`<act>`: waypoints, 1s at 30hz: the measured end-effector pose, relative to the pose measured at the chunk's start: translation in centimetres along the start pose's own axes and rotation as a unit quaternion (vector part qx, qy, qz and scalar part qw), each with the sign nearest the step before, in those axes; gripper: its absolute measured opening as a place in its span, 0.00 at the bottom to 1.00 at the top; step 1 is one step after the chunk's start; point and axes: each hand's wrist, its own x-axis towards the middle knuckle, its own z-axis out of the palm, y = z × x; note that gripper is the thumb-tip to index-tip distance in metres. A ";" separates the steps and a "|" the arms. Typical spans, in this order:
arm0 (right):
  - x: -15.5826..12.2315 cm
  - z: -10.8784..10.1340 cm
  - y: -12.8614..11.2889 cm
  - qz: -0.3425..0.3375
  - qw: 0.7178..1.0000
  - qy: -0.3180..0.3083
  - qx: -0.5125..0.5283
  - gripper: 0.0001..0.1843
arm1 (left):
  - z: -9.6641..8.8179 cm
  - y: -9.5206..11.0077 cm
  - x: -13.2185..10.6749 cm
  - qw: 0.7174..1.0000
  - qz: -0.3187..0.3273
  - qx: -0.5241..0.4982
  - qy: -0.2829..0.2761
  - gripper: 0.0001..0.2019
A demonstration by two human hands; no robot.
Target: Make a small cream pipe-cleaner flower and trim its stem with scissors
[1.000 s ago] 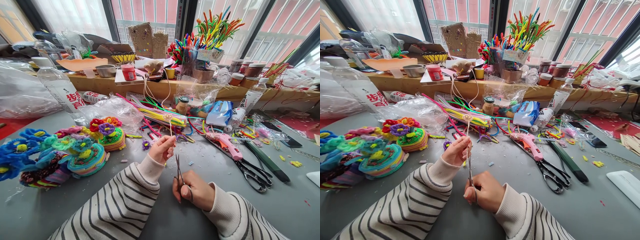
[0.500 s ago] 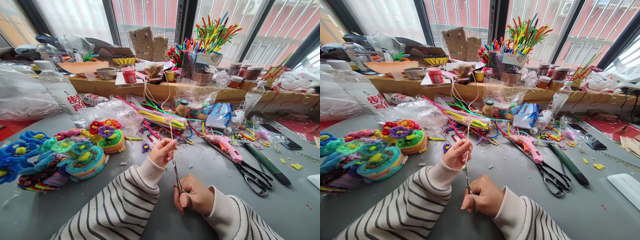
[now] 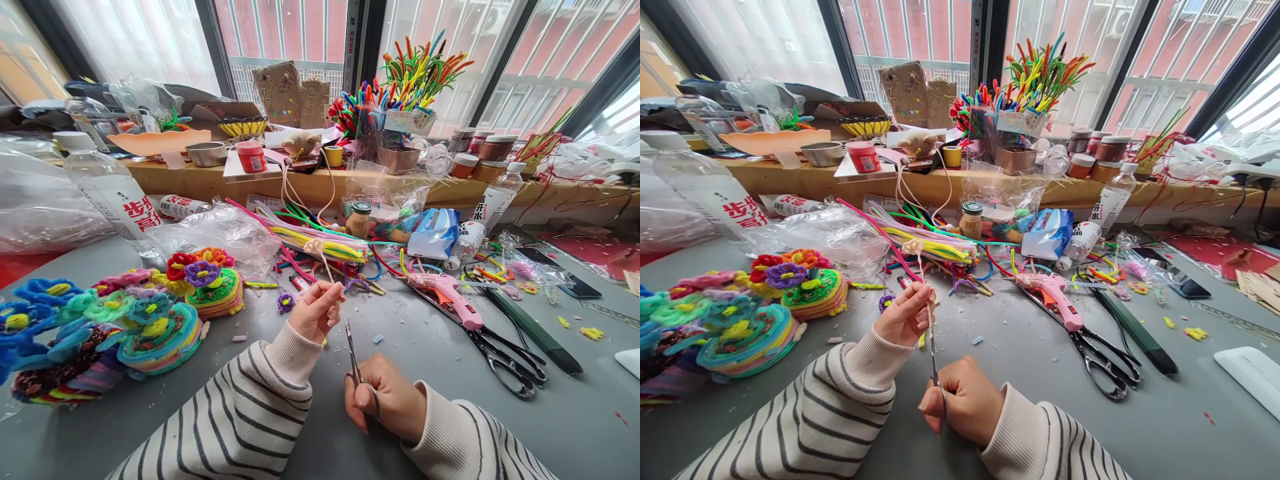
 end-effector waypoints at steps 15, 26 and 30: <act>0.0 0.2 -0.2 0.027 0.999 -0.012 -0.032 0.39 | -0.1 -0.1 0.1 1.000 -0.007 0.015 -0.004 0.18; 0.0 0.4 0.2 0.051 0.998 0.017 -0.043 0.37 | -0.2 -0.1 0.2 1.000 0.011 0.020 0.007 0.18; 0.0 0.3 0.1 0.041 0.998 0.010 -0.041 0.37 | -0.1 0.0 0.1 1.000 0.021 0.012 0.011 0.18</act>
